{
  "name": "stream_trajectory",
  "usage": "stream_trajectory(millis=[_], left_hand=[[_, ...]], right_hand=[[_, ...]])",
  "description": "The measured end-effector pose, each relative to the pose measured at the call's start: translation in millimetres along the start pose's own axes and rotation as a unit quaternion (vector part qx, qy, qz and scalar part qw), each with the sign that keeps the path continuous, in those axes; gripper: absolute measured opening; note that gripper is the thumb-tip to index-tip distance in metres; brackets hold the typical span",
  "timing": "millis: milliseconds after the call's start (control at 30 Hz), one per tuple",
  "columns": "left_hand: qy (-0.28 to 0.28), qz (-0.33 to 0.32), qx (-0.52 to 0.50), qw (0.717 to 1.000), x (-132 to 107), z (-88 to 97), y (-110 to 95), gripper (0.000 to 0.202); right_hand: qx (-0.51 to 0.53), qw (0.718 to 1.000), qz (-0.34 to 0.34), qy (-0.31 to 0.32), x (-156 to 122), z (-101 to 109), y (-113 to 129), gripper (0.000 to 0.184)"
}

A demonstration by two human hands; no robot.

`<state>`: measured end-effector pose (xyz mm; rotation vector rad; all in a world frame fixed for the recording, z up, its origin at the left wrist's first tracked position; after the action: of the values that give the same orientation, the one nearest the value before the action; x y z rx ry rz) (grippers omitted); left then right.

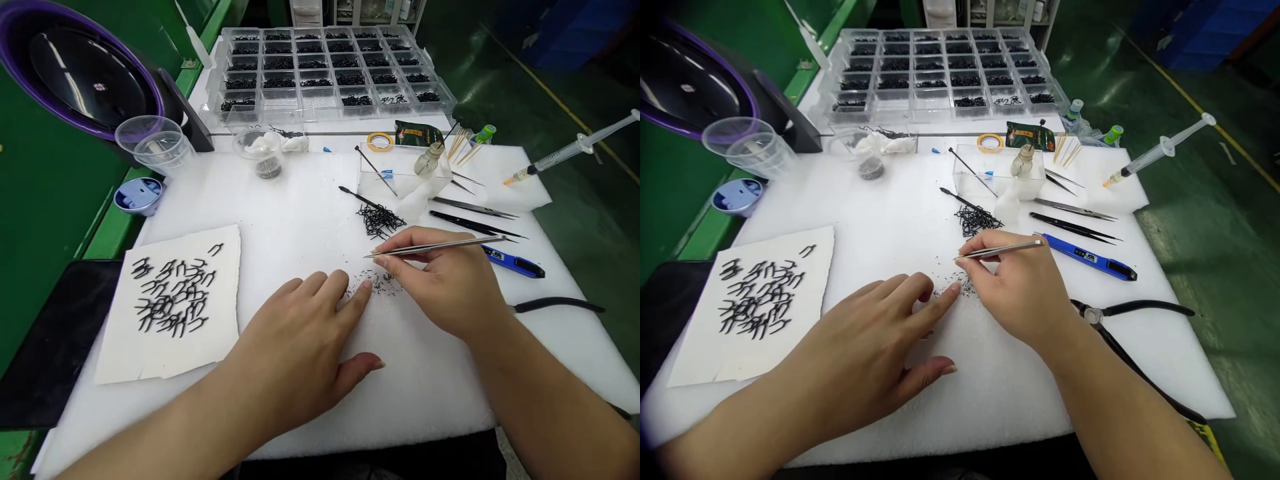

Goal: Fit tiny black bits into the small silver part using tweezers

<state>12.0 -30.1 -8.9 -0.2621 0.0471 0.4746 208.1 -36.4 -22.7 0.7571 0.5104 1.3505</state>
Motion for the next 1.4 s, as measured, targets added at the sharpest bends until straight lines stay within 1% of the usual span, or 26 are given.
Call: stream_trajectory(millis=[200, 300, 433, 533, 700, 800, 900, 1000, 1133, 1267, 1400], left_hand=[[-0.006, 0.021, 0.026, 0.999, -13.1, 3.8, 3.0, 0.053], [-0.008, 0.034, 0.039, 0.999, -14.2, 5.2, 4.4, 0.051], [0.004, 0.02, 0.03, 0.999, -10.9, 5.3, 1.7, 0.054], [0.007, 0.009, 0.023, 1.0, -12.9, 5.3, -1.3, 0.058], [0.01, 0.034, 0.028, 0.999, -17.7, 6.8, -1.0, 0.054], [0.015, 0.039, 0.044, 0.998, -14.3, 5.2, -1.6, 0.059], [0.022, 0.028, 0.043, 0.998, -11.7, 3.1, -4.0, 0.066], [0.023, 0.02, 0.031, 0.999, -14.7, 3.7, -4.2, 0.066], [0.018, 0.033, 0.024, 0.999, -21.0, 7.2, 2.3, 0.061], [-0.003, 0.044, 0.015, 0.999, -20.9, 10.6, 9.9, 0.052], [0.0, 0.038, -0.051, 0.998, -18.8, 12.2, 12.9, 0.04]], right_hand=[[0.011, 1.0, -0.003, 0.007, -1.2, -0.7, -2.1, 0.004], [0.009, 1.0, -0.013, 0.007, -1.7, 0.8, -2.1, 0.004], [0.009, 1.0, -0.006, 0.012, -2.8, 2.5, -0.1, 0.006], [0.007, 1.0, -0.003, 0.012, -2.1, 1.9, 0.6, 0.006], [0.002, 1.0, -0.011, 0.013, -1.1, 0.6, 0.6, 0.006], [0.014, 1.0, -0.012, 0.009, -1.7, 0.7, 0.7, 0.005], [0.017, 1.0, -0.009, 0.0, -2.0, 0.5, 0.5, 0.004], [0.021, 1.0, -0.005, -0.002, -2.2, 0.2, -0.1, 0.005], [0.022, 1.0, -0.014, 0.002, -3.0, 1.9, 0.3, 0.005], [0.02, 1.0, -0.019, 0.001, -3.6, 4.9, 2.1, 0.005], [0.001, 1.0, -0.01, -0.005, -4.7, 6.9, 2.9, 0.004]])
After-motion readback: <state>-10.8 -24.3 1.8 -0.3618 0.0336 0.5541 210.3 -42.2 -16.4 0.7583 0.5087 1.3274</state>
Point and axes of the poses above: each hand's wrist, its own x-axis towards the middle knuckle, its own z-axis out of the back of the hand, y = z × x, the point moved 1 cm from there along x, towards the middle knuckle, and after that the axes turned 8 degrees about -z, right-handed, at the moved point
